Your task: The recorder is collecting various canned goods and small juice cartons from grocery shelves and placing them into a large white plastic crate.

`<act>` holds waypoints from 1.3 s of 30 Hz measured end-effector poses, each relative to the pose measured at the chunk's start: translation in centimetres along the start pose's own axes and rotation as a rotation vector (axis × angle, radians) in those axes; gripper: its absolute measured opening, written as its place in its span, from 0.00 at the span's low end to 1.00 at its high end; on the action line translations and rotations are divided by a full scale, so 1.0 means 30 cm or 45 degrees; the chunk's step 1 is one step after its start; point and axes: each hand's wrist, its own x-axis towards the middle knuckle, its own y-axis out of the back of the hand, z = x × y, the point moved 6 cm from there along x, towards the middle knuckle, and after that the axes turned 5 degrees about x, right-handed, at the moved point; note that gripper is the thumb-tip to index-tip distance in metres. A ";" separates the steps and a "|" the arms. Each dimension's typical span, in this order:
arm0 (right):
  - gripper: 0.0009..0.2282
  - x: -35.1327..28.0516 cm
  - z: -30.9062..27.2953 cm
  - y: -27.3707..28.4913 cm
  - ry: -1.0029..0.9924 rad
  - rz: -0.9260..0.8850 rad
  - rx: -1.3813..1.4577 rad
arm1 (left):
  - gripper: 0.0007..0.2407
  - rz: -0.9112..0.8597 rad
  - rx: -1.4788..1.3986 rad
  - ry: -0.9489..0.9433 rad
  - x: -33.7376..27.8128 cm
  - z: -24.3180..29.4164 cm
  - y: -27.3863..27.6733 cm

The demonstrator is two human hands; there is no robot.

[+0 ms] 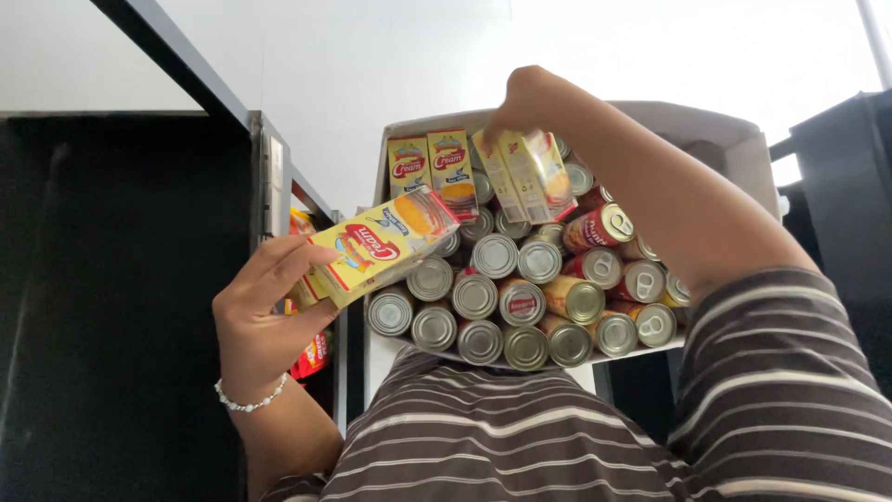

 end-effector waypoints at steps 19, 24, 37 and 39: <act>0.32 -0.375 0.124 -0.086 -0.057 0.012 0.382 | 0.23 -0.038 0.062 0.021 -0.005 0.033 -0.006; 0.36 -0.373 0.224 -0.033 -0.026 0.408 0.228 | 0.23 -0.062 0.080 -0.006 -0.012 0.037 -0.005; 0.30 -0.284 0.186 -0.207 0.244 0.187 0.518 | 0.23 -0.095 0.111 -0.044 -0.006 0.033 0.001; 0.33 -0.331 0.153 -0.206 -0.060 -0.037 0.956 | 0.24 -0.103 0.091 -0.054 -0.001 0.038 -0.001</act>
